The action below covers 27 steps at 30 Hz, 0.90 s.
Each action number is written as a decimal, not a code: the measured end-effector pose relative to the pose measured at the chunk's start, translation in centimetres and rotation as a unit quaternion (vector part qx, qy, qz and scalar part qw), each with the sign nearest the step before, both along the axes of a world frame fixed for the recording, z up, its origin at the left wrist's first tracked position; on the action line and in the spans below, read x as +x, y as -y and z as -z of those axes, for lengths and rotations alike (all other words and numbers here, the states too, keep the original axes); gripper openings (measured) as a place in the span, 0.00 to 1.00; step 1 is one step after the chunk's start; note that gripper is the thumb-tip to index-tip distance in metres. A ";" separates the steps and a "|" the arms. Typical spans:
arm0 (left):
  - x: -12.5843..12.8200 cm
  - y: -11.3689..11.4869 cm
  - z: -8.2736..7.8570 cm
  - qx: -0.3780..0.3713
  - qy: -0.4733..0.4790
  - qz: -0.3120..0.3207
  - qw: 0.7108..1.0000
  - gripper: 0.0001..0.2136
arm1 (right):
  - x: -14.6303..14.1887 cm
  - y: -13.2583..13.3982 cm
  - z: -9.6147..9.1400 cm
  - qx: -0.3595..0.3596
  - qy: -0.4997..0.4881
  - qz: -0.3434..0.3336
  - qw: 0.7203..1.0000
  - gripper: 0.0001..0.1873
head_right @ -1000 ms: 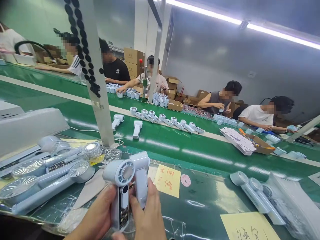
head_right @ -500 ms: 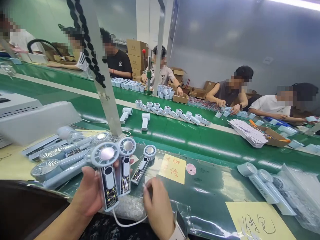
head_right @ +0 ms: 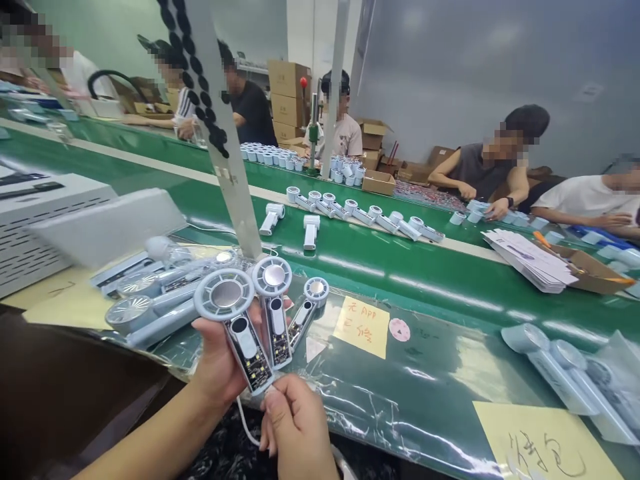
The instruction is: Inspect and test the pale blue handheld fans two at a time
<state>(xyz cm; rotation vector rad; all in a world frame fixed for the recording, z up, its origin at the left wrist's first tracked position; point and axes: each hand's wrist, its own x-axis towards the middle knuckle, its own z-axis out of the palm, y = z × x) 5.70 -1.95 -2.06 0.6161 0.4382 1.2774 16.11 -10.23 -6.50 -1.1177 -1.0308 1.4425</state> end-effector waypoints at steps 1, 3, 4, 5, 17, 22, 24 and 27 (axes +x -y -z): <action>0.0 0.1 0.1 0.002 0.001 -0.007 1.000 0.26 | -0.2 0.1 0.2 -0.007 -0.013 -0.010 1.000 0.26; 0.0 0.2 0.2 0.002 0.005 -0.013 1.000 0.26 | -0.4 0.2 0.5 0.004 -0.003 -0.040 0.999 0.26; 0.0 0.3 0.2 0.000 0.008 -0.013 1.000 0.27 | -0.3 0.2 0.5 0.027 0.023 -0.048 0.998 0.26; 0.0 0.3 0.1 -0.005 0.012 -0.010 1.000 0.27 | -0.2 0.2 0.4 0.063 0.056 -0.050 0.995 0.26; -0.3 0.7 -1.1 -0.027 0.058 0.006 0.998 0.26 | 0.9 -0.2 -0.5 0.067 0.140 -0.003 0.988 0.23; -0.4 0.5 -0.9 -0.023 0.036 0.007 0.999 0.27 | 1.6 -0.6 -0.5 0.023 0.069 -0.035 0.997 0.27; -0.3 0.6 -0.7 -0.017 0.020 -0.002 1.000 0.27 | 1.3 -0.5 -0.4 0.007 0.023 -0.010 1.000 0.26; 0.0 1.0 -0.4 -0.009 0.002 -0.005 1.000 0.26 | 0.3 -0.1 -0.1 -0.035 -0.051 0.032 0.998 0.26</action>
